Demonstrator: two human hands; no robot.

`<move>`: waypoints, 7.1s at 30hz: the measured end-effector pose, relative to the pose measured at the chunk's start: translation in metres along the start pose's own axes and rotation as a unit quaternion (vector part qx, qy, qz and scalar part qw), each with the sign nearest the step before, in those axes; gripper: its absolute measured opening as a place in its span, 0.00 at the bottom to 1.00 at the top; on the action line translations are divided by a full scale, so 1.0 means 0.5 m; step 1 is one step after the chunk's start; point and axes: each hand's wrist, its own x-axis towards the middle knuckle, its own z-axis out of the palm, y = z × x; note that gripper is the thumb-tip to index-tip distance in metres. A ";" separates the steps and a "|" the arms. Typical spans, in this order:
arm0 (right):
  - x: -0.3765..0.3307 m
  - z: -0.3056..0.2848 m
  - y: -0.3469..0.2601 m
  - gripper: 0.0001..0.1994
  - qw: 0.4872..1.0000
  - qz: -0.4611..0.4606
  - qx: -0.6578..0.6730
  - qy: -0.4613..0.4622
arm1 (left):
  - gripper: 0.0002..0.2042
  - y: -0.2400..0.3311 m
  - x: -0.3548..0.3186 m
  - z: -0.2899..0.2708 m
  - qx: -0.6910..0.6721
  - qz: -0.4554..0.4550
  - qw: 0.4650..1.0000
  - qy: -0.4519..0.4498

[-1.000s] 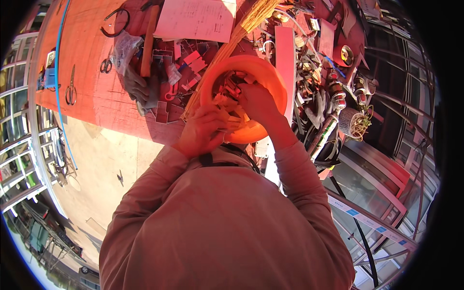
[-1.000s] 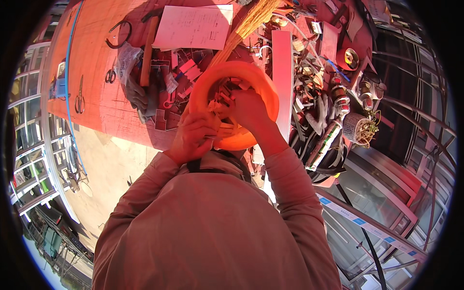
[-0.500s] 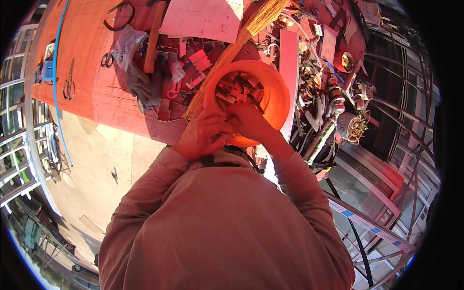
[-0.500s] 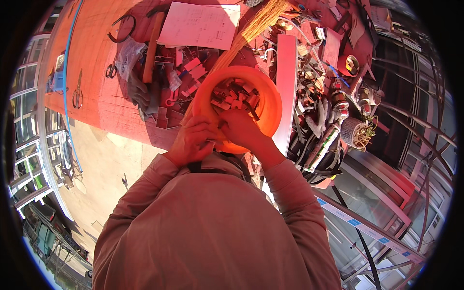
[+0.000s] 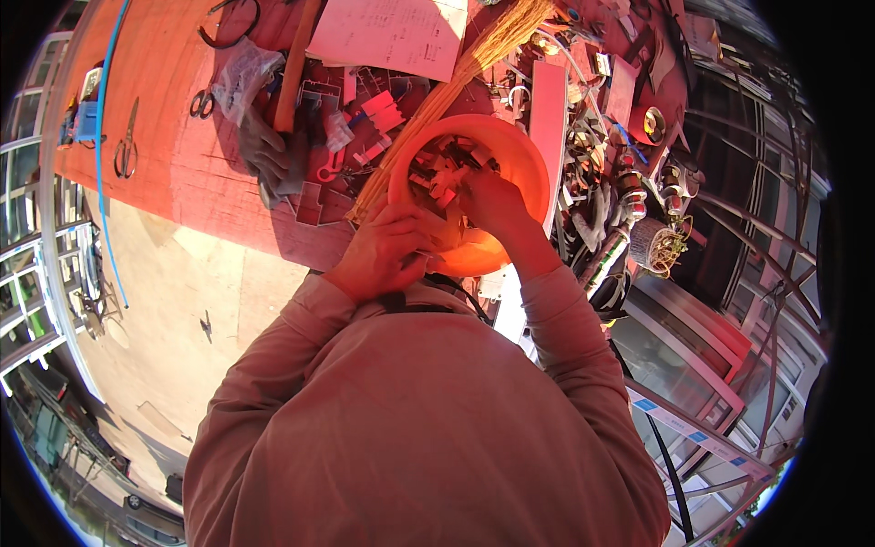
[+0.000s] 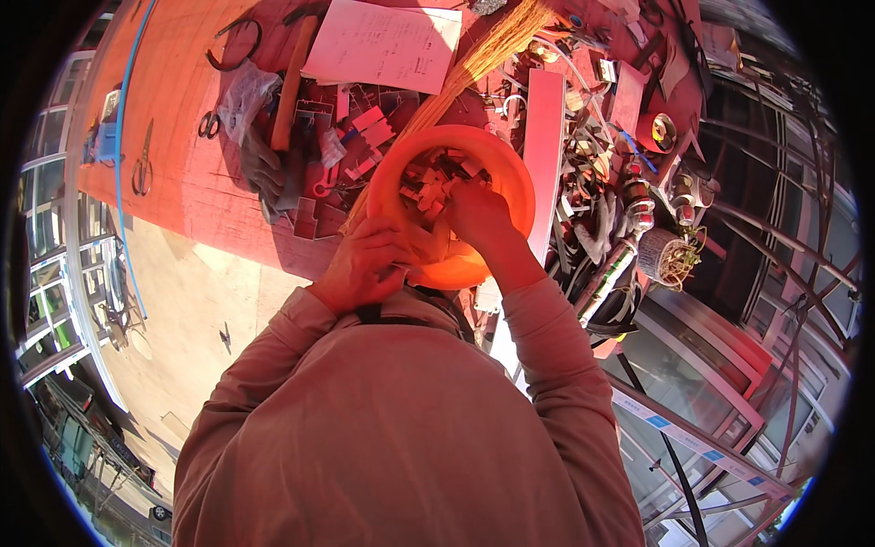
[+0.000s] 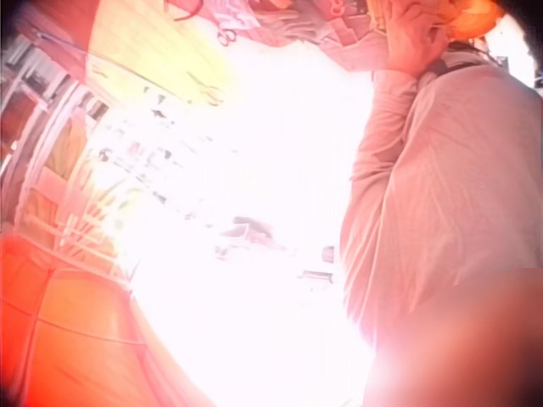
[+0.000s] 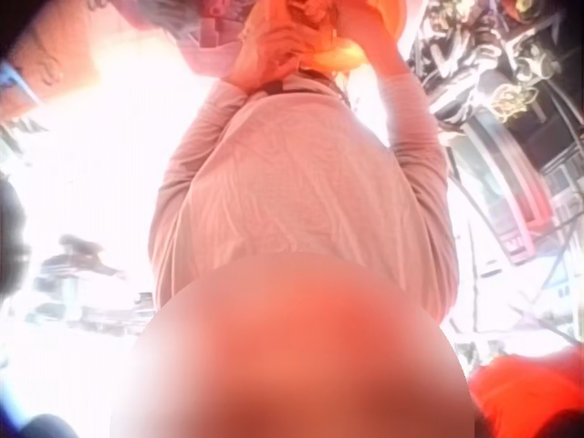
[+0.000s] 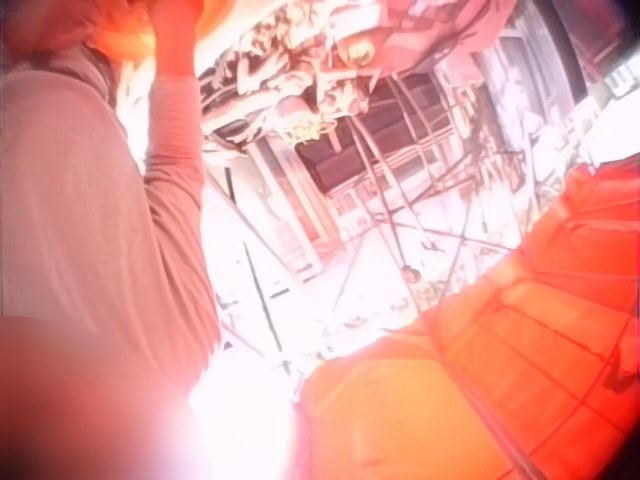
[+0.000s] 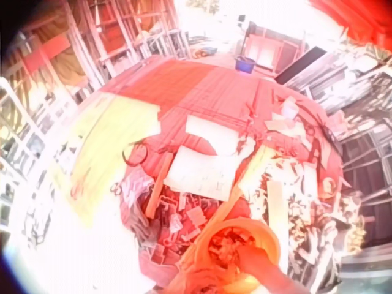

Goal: The person selects small wooden blocks from a bucket, then uses a cordless drill to drive screws into a long white plank resting on a red workbench. The person repeatedly positions blocks and drives screws along the plank's length.

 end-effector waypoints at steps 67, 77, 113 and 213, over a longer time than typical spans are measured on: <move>-0.059 0.079 -0.048 0.16 0.948 -0.103 0.183 0.239 | 0.07 0.002 0.009 -0.013 0.010 -0.017 0.999 -0.047; 0.019 0.128 -0.012 0.27 0.983 -0.009 0.034 0.181 | 0.06 -0.001 0.010 -0.009 0.018 -0.015 0.999 -0.040; -0.047 -0.037 0.019 0.22 0.928 0.032 0.326 0.177 | 0.06 -0.006 0.001 -0.012 0.008 -0.027 0.999 -0.038; -0.013 -0.087 0.045 0.19 0.974 -0.043 0.188 -0.116 | 0.07 0.029 -0.030 0.018 -0.080 -0.063 0.994 0.034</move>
